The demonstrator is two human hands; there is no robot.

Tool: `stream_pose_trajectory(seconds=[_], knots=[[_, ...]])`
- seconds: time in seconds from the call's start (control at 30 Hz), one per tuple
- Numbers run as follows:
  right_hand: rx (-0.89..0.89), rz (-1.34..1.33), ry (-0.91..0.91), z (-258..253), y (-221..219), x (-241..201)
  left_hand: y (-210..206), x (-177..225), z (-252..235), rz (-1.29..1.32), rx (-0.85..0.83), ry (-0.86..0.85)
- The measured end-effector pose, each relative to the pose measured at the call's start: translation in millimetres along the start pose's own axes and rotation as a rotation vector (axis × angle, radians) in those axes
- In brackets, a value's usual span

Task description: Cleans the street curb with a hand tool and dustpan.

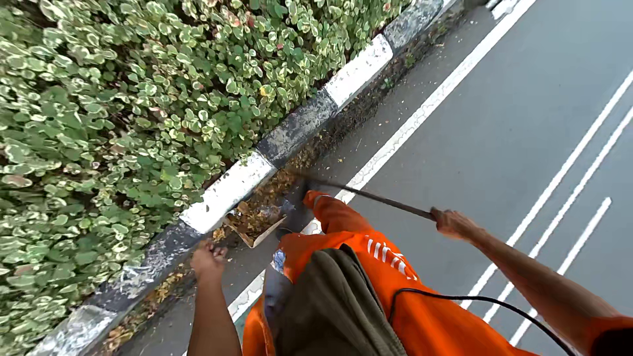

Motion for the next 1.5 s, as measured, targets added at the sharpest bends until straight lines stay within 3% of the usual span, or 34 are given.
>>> stream_pose_trajectory(seconds=[0.13, 0.3, 0.43, 0.53, 0.67, 0.83, 1.03, 1.17, 1.27, 1.37, 1.5], knots=[[0.026, -0.312, -0.171, 60, -94, -18, 88, -2, -20, 0.094, -0.024, -0.011], [0.008, -0.830, -0.267, 47, -140, -111, 177, -9, -5, 0.239, 0.025, -0.009], [-0.091, -0.673, -0.002, 39, -138, -183, 192, -15, 2, 0.246, 0.076, -0.026], [-0.012, -0.459, 0.230, 56, -118, -175, 179, -14, 6, 0.236, 0.131, -0.026], [0.119, -0.324, 0.300, 52, -56, -126, 156, -15, 8, 0.245, 0.156, -0.021], [0.196, -0.247, 0.138, 16, 86, -99, 141, -22, 19, 0.198, 0.221, 0.013], [0.246, -0.297, -0.039, -118, 193, -108, 120, -36, 33, 0.151, 0.301, 0.027], [0.154, -0.335, 0.087, -165, 180, -188, 108, -45, 42, 0.150, 0.311, 0.057], [0.014, -0.169, 0.287, -144, 154, -222, 103, -50, 48, 0.138, 0.322, 0.073], [0.019, -0.058, 0.468, -111, 166, -160, 96, -44, 46, 0.141, 0.336, 0.065], [0.069, -0.040, 0.445, -66, 200, -43, 92, -39, 45, 0.151, 0.324, 0.068]])
Point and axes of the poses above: each hand's wrist, its own z-axis away from the middle knuckle, its own y-axis out of the back of the hand, x = y × z, the point moved 8 cm from there along -z, towards the middle knuckle, and after that the axes turned 11 degrees about z, right-handed, at the moved point
